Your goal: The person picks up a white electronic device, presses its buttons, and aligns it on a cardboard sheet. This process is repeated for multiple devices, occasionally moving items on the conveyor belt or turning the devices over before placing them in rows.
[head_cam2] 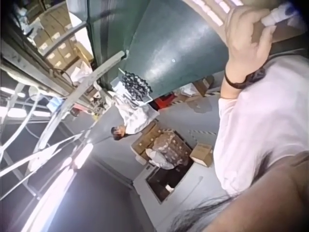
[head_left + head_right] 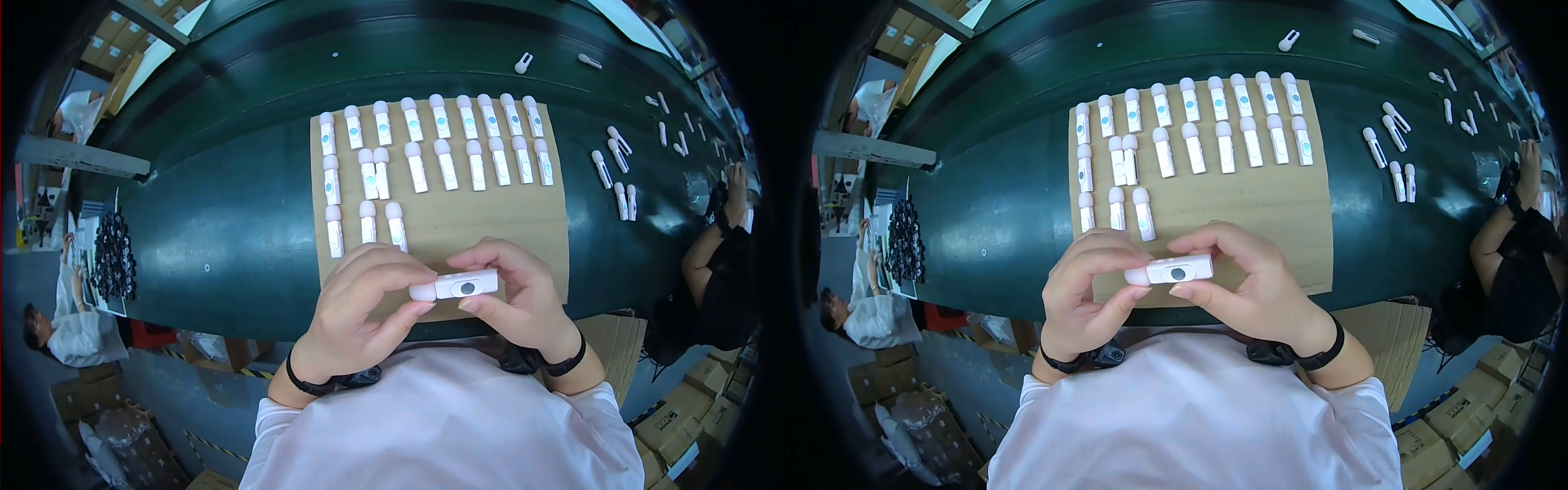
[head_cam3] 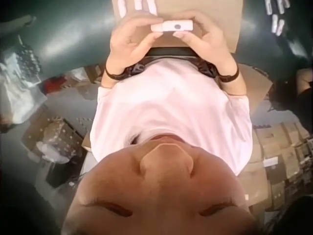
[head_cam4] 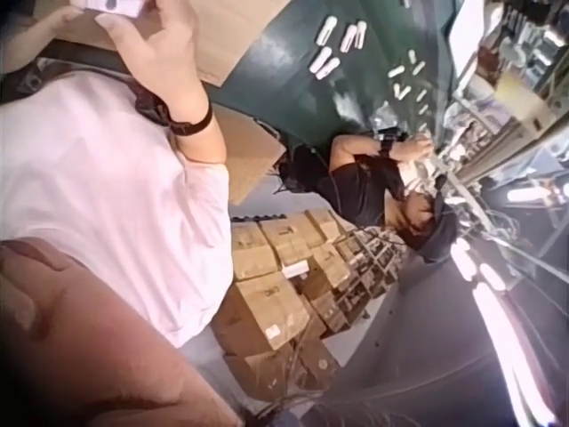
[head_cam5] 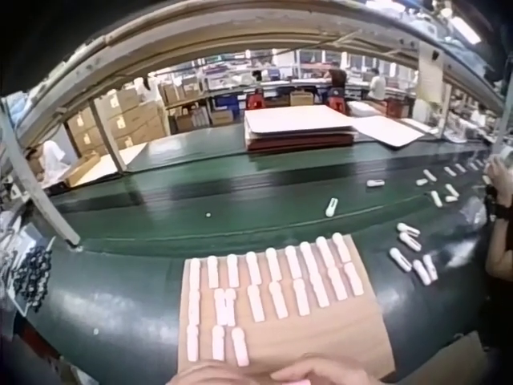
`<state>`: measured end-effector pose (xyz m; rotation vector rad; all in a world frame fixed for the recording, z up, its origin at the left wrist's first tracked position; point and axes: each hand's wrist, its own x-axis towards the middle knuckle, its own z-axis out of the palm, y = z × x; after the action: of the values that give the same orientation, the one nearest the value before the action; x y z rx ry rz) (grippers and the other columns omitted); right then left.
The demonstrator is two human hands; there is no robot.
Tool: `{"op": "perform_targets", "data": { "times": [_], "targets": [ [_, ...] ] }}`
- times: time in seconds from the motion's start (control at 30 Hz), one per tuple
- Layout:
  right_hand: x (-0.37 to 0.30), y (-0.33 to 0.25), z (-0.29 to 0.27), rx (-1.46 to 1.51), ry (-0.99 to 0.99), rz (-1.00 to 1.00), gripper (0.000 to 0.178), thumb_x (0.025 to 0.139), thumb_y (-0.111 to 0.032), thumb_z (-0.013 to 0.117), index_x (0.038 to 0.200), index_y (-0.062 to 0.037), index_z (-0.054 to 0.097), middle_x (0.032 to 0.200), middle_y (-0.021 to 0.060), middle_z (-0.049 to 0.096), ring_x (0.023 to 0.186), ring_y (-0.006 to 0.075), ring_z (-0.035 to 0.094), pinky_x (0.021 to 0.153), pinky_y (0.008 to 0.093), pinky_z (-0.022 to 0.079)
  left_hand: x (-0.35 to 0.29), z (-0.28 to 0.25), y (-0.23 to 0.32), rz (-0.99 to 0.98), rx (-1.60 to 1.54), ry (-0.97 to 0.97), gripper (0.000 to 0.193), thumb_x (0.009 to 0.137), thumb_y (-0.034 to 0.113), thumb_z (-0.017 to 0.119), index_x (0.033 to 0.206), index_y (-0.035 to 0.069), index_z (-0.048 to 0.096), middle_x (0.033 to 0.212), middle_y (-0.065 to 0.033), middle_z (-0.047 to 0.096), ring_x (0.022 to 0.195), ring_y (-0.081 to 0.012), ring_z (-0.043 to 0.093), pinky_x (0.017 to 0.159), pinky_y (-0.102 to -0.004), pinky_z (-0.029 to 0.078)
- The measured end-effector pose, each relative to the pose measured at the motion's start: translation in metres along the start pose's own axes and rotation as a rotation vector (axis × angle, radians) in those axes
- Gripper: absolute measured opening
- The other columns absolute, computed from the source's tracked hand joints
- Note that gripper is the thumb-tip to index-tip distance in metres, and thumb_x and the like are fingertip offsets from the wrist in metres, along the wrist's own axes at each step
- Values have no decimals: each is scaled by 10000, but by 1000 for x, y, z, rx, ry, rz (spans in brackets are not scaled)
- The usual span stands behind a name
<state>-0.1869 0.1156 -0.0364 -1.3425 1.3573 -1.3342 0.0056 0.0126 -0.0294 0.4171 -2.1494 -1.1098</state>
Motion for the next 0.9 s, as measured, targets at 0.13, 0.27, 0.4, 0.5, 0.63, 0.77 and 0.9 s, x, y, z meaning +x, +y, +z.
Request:
{"op": "perform_targets", "data": {
  "times": [0.13, 0.27, 0.4, 0.5, 0.63, 0.77, 0.9],
  "targets": [
    [-4, 9, 1, 157, -29, 31, 291, 775, 4, 754, 1048, -1, 653, 914, 71, 631, 816, 163, 584, 744, 284, 447, 0, 2, -2, 69, 48, 40, 285, 766, 5, 737, 1038, 8, 650, 963, -124, 682, 854, -296, 647, 756, -377, 499],
    [0, 10, -1, -10, -26, -74, 269, 781, 11, 744, 1035, -7, 659, 910, 79, 636, 812, 172, 586, 723, 295, 452, -3, 1, -1, 35, 79, 34, 275, 772, 25, 747, 1027, -3, 648, 969, -131, 684, 874, -293, 643, 794, -380, 498],
    [5, 11, 0, -168, -1, -301, 246, 782, 24, 731, 1016, -16, 666, 903, 86, 646, 796, 194, 588, 701, 306, 454, -3, 0, 3, -64, 50, 10, 266, 787, 83, 766, 1002, -22, 651, 958, -142, 687, 913, -290, 641, 880, -403, 494],
    [6, 14, 0, -236, -17, -412, 277, 777, 41, 720, 1038, -28, 658, 919, 93, 661, 773, 218, 587, 684, 322, 455, -2, 0, 2, -88, 10, -10, 283, 785, 104, 777, 1004, -26, 652, 951, -139, 688, 906, -292, 642, 890, -412, 491],
    [6, 16, 3, -277, 15, -439, 327, 758, 41, 729, 1066, -25, 641, 952, 90, 674, 775, 229, 591, 685, 334, 454, -4, 2, -3, -57, 54, -38, 286, 780, 100, 778, 1002, -26, 650, 945, -129, 688, 899, -287, 640, 900, -421, 485],
    [5, 11, 5, -245, 22, -389, 362, 741, 34, 739, 1080, -19, 627, 970, 88, 678, 780, 231, 597, 683, 341, 452, -5, 5, -4, -34, 32, 8, 263, 781, 77, 763, 997, -21, 648, 941, -122, 686, 882, -276, 637, 903, -423, 481],
    [5, 14, 5, -261, 30, -417, 360, 727, 32, 743, 1065, -12, 628, 977, 89, 679, 785, 234, 601, 682, 339, 452, -5, 6, -6, -11, 21, 25, 240, 780, 53, 748, 988, -15, 649, 932, -120, 679, 867, -269, 632, 901, -425, 478]
  ]
}}
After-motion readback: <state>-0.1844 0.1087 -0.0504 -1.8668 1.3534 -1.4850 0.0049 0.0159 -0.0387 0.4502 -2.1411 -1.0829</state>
